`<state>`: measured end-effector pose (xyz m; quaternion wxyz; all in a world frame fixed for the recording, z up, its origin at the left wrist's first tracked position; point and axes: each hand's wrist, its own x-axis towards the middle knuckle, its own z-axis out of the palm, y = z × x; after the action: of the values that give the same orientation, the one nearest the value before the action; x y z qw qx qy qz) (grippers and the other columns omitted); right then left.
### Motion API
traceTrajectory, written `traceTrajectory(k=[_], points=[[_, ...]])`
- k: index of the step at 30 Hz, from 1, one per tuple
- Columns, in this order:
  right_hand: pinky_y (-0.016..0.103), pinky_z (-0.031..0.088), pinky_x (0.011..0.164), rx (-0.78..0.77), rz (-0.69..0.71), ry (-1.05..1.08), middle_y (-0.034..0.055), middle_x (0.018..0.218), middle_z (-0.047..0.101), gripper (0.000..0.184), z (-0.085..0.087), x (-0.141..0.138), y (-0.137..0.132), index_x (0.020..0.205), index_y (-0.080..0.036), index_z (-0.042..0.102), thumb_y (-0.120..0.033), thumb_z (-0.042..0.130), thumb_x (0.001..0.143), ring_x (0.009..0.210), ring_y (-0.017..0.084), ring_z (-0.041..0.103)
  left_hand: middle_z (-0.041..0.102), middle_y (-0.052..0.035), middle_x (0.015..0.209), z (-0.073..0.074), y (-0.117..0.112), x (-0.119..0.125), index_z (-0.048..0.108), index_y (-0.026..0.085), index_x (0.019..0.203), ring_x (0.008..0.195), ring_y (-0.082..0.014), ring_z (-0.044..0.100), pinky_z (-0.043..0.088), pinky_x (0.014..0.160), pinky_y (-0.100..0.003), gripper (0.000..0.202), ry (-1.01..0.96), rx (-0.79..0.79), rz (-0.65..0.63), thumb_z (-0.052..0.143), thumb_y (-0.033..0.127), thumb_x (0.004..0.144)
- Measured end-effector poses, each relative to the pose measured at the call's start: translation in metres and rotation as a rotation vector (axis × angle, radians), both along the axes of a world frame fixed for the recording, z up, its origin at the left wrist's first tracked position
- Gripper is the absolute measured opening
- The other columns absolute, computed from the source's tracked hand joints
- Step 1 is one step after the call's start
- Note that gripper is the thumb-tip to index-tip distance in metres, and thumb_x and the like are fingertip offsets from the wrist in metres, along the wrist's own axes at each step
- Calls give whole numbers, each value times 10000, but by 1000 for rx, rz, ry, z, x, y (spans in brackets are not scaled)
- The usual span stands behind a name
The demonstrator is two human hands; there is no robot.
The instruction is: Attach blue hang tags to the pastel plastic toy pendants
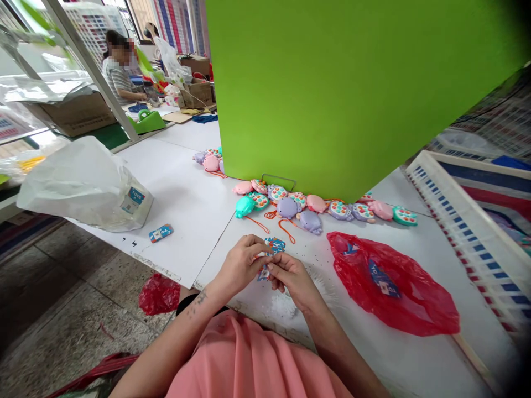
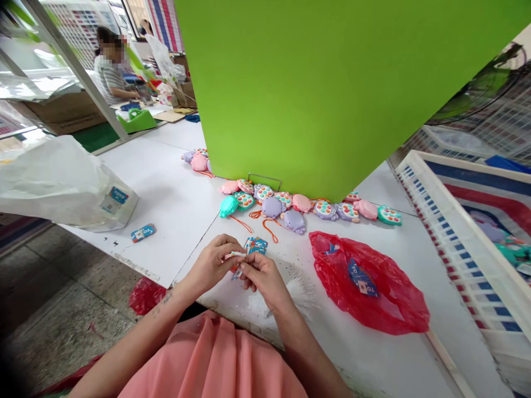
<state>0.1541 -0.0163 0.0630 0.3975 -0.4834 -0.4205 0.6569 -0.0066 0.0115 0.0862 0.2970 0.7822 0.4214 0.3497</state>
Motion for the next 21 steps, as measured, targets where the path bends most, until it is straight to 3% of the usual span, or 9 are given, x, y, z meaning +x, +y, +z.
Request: traceTrajectory(k=[3,8,15,21], points=[[188,329,400,-57,-31,50,-15,579,602,298,-2,3,2,762,-169,563,-427,693,691,457,106,549,573,-62,935,3,-4,-3,645,233,1024,885,-174,525,440,756,-280,200,-5,41,-32,520,279,875],[199,385,442,-139,-53,188,-34,615,592,280,-7,5,4,751,-172,585,-389,736,660,472,88,521,595,-59,828,8,-15,-1,689,226,888,804,-167,482,375,735,-295,239,177,172,-304,463,300,909],[212,443,514,-134,-64,259,-12,699,597,222,-10,3,4,733,-169,603,-323,737,645,568,95,527,595,-62,908,13,-23,8,627,218,988,860,-191,450,305,819,-362,241,411,379,-308,393,202,932],[212,456,505,-148,-110,377,19,737,614,162,-21,1,5,764,-167,624,-249,712,654,606,118,547,572,-52,819,19,-26,12,594,189,996,832,-199,438,244,903,-426,250,478,487,-301,357,142,933]])
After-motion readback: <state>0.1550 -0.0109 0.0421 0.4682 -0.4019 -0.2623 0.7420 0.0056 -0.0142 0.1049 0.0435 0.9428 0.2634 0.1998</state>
